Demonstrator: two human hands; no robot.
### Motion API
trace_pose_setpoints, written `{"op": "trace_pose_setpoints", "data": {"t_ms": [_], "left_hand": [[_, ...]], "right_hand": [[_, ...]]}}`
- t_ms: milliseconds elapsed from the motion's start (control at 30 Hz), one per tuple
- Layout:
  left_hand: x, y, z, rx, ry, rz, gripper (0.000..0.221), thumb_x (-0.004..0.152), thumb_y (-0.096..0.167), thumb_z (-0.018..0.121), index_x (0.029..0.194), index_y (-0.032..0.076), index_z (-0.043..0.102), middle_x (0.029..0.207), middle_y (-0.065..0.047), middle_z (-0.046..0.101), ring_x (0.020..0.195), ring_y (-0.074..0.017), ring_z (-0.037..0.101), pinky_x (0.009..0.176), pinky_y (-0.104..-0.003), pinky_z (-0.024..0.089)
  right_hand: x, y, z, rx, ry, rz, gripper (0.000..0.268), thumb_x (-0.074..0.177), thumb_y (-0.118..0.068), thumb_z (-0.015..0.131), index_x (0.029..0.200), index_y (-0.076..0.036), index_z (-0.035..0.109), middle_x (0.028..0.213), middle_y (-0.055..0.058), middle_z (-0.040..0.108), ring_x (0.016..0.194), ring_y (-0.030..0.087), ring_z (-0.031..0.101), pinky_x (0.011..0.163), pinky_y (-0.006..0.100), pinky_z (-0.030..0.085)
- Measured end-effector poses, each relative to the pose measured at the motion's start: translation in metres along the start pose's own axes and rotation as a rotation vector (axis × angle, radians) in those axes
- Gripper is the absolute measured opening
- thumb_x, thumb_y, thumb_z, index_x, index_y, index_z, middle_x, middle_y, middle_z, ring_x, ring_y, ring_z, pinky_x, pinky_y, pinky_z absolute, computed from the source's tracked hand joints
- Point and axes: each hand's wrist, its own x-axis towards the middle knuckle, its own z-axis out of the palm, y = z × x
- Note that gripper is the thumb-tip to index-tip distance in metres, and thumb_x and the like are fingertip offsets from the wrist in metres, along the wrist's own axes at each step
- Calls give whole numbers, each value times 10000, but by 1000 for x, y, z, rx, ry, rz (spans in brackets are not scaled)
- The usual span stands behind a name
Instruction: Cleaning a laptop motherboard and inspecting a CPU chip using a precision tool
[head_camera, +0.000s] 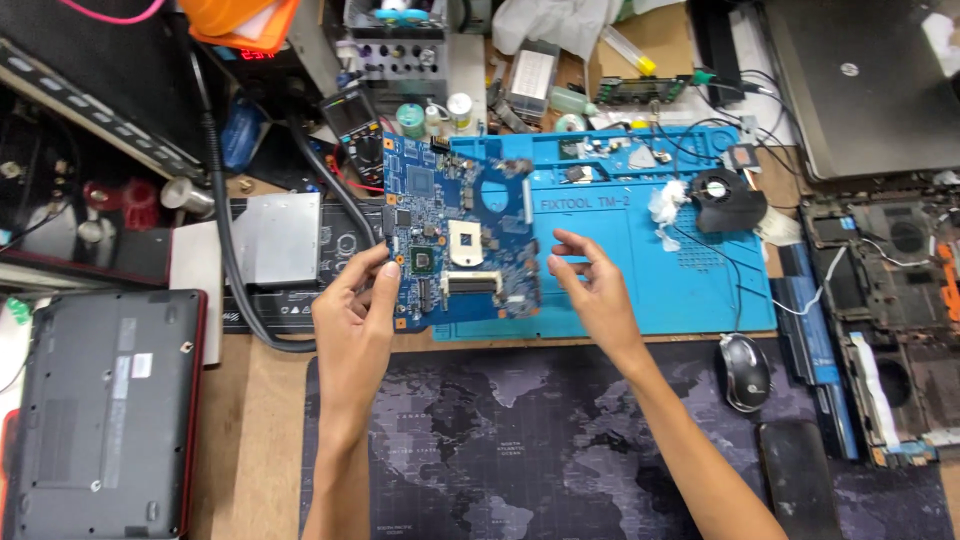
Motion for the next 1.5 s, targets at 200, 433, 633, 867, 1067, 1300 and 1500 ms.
{"op": "trace_pose_setpoints", "data": {"t_ms": [200,433,633,867,1067,1300,1500], "left_hand": [[6,-47,31,-173,-51,-88,277,978,50,647,1225,-68,690,980,-190,716,876,-223,629,825,-417,568],[4,-89,53,-211,-144,-223,312,979,63,646,1268,-52,675,1045,-179,744,931,-172,653,869,-358,551],[1,-125,61,-170,-228,-307,367,972,27,646,1330,-54,630,982,-190,750,864,-151,659,804,-333,551],[-2,-111,68,353,-241,-103,198,1000,61,598,1181,7,660,957,-193,734,893,-300,636,846,-418,486],[-4,-119,69,442,-261,-77,244,1037,44,522,1228,-50,641,1021,-183,602,924,-295,617,844,-403,488],[0,-107,70,427,-270,-133,283,999,13,578,1266,-76,612,946,-172,621,790,-246,659,713,-378,531],[13,-91,72,530,-274,-52,187,1041,132,581,1038,-13,699,677,-111,666,616,-232,655,610,-361,509]], "right_hand": [[1,21,-39,87,88,0,360,983,-132,687,1338,-74,674,1050,47,670,873,103,665,803,271,588],[-7,46,-71,22,164,75,326,917,-144,791,1224,-53,728,961,49,677,846,98,682,768,256,568],[-17,67,-80,-246,138,117,296,878,-292,843,1127,-148,771,913,7,757,809,65,665,728,232,456],[-22,48,-65,-328,148,81,259,941,-189,776,1151,-40,749,929,124,751,833,182,679,809,341,497],[-24,28,-59,-370,125,93,257,1004,-148,691,1197,20,721,958,161,723,853,211,665,838,379,504],[-19,21,-59,-485,60,61,246,1038,-164,630,1176,18,721,932,146,709,871,219,699,837,366,514],[5,20,-71,-638,43,-8,193,1056,-126,602,1073,-1,749,855,166,703,799,253,694,803,379,532]]}}
